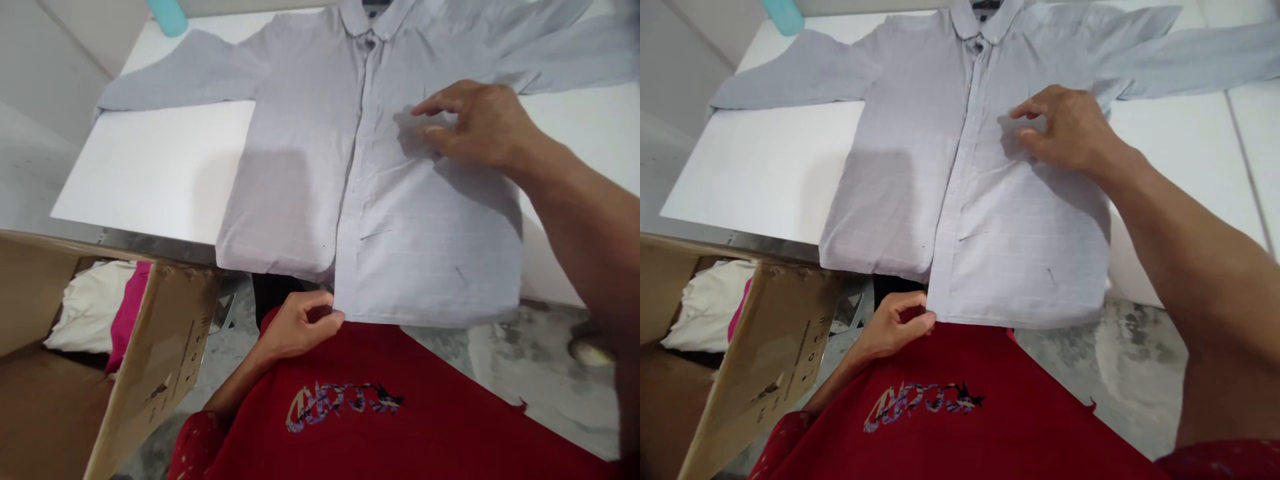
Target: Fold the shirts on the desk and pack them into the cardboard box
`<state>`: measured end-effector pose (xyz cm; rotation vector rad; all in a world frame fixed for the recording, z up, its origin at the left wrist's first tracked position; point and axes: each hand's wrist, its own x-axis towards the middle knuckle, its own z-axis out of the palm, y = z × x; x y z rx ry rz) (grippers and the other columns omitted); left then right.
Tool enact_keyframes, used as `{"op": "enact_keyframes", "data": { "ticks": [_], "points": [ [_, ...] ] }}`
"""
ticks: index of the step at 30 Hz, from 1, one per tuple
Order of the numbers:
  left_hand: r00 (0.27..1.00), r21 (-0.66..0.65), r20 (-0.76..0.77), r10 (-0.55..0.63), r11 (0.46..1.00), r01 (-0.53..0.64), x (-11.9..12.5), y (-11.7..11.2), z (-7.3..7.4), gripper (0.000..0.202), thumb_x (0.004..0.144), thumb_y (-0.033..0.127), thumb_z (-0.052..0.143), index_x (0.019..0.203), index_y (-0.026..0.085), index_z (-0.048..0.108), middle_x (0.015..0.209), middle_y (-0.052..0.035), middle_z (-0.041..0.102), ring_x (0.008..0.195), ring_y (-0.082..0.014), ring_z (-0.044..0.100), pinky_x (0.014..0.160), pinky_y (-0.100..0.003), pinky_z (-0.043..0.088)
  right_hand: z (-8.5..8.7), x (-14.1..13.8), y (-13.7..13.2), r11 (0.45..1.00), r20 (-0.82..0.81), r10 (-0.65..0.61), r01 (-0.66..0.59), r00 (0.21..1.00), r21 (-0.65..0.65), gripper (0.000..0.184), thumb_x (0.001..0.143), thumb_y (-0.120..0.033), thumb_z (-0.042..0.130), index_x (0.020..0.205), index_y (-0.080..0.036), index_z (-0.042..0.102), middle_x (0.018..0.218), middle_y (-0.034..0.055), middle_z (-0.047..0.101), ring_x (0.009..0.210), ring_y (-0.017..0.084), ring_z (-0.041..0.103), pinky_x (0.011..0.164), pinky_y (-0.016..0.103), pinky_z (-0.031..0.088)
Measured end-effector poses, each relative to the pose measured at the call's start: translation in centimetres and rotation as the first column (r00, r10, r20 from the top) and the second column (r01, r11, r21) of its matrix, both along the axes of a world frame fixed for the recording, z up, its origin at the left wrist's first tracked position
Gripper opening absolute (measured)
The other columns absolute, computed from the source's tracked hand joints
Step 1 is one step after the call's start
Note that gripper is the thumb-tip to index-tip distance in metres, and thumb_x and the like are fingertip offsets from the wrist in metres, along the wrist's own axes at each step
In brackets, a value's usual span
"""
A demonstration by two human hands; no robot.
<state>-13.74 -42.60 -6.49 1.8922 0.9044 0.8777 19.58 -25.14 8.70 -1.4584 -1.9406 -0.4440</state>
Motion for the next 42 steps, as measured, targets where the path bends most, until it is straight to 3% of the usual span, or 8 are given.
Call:
{"op": "enact_keyframes", "data": {
  "ticks": [4, 12, 22, 26, 28, 31, 37, 42],
  "points": [
    [0.998, 0.068, 0.018, 0.052, 0.996, -0.053, -0.5, -0.2, 0.6, 0.030, 0.088, 0.035, 0.057, 0.063, 0.020, 0.056, 0.063, 0.0020, 0.057, 0.064, -0.0122, 0.050, 0.065, -0.027, 0.037, -0.8, 1.2, 0.2, 1.000, -0.028, -0.012, 0.012, 1.000, 0.013, 0.039, 0.092, -0.023, 0.071, 0.130, -0.028, 0.077, 0.136, 0.0108, 0.072, 0.111, 0.025, 0.071, 0.102, 0.041, 0.051],
    [0.965, 0.048, 0.004, 0.264, 0.963, -0.264, -0.1, 3.8, -4.5, 0.023, 0.090, 0.035, 0.054, 0.082, 0.019, 0.068, 0.071, 0.0009, 0.067, 0.068, -0.0143, 0.061, 0.068, -0.026, 0.047, -1.4, 0.4, -1.2, 0.999, -0.015, 0.051, -0.051, 0.999, 0.011, 0.044, 0.087, -0.020, 0.061, 0.128, -0.016, 0.075, 0.139, 0.0191, 0.069, 0.123, 0.033, 0.067, 0.111, 0.047, 0.050],
    [0.962, 0.009, 0.039, 0.269, 0.963, -0.270, 0.7, 3.2, -3.3, 0.021, 0.087, 0.039, 0.066, 0.092, 0.019, 0.070, 0.071, 0.0026, 0.065, 0.066, -0.0135, 0.060, 0.066, -0.024, 0.046, -1.1, -1.2, -2.3, 0.990, -0.004, 0.137, -0.137, 0.991, 0.032, 0.043, 0.087, -0.024, 0.055, 0.126, -0.028, 0.072, 0.142, 0.0088, 0.069, 0.133, 0.032, 0.063, 0.118, 0.054, 0.048],
    [0.960, 0.105, -0.046, 0.277, 0.957, -0.271, 1.7, 3.5, -3.2, 0.034, 0.090, 0.043, 0.062, 0.065, 0.020, 0.057, 0.060, 0.0029, 0.059, 0.061, -0.0127, 0.055, 0.061, -0.024, 0.040, -0.2, -1.8, -1.7, 0.985, -0.214, 0.170, -0.174, 0.962, -0.001, 0.034, 0.086, -0.021, 0.060, 0.116, -0.026, 0.075, 0.132, 0.0096, 0.072, 0.125, 0.033, 0.066, 0.115, 0.053, 0.050],
    [0.957, 0.136, -0.035, 0.288, 0.950, -0.281, 1.7, 3.5, -3.1, 0.042, 0.093, 0.046, 0.058, 0.060, 0.020, 0.054, 0.056, 0.0021, 0.058, 0.058, -0.0131, 0.055, 0.061, -0.024, 0.042, 0.5, -2.1, -1.0, 0.970, -0.389, 0.216, -0.242, 0.896, -0.018, 0.021, 0.086, -0.021, 0.066, 0.105, -0.024, 0.076, 0.120, 0.0094, 0.075, 0.116, 0.030, 0.068, 0.109, 0.047, 0.055],
    [0.955, 0.168, -0.010, 0.296, 0.942, -0.290, 1.2, 3.7, -2.9, 0.046, 0.095, 0.049, 0.058, 0.060, 0.020, 0.057, 0.056, 0.0013, 0.059, 0.057, -0.0137, 0.056, 0.061, -0.024, 0.045, 1.6, -2.1, 0.6, 0.946, -0.678, 0.276, -0.318, 0.681, 0.065, 0.008, 0.087, -0.018, 0.069, 0.090, -0.024, 0.073, 0.095, 0.0047, 0.075, 0.096, 0.022, 0.069, 0.091, 0.037, 0.060],
    [0.937, 0.244, -0.029, 0.348, 0.912, -0.331, -0.1, 4.5, -4.0, 0.042, 0.098, 0.052, 0.058, 0.072, 0.020, 0.069, 0.060, 0.0009, 0.065, 0.057, -0.0151, 0.061, 0.059, -0.024, 0.049, 1.7, -1.7, 2.9, 0.918, -0.923, 0.282, -0.355, 0.264, 0.179, 0.018, 0.089, -0.015, 0.075, 0.076, -0.023, 0.066, 0.081, 0.0013, 0.072, 0.079, 0.014, 0.067, 0.072, 0.023, 0.058],
    [0.885, 0.611, -0.042, 0.463, 0.713, -0.344, -2.0, 3.5, -3.4, 0.024, 0.101, 0.035, 0.060, 0.090, 0.023, 0.077, 0.074, 0.0002, 0.076, 0.065, -0.0158, 0.071, 0.069, -0.025, 0.055, 1.1, -0.5, 3.6, 0.866, -0.947, 0.320, -0.400, -0.017, 0.300, 0.024, 0.091, -0.008, 0.068, 0.072, -0.022, 0.062, 0.080, 0.0019, 0.072, 0.074, 0.011, 0.068, 0.076, 0.023, 0.061]
  ]
}}
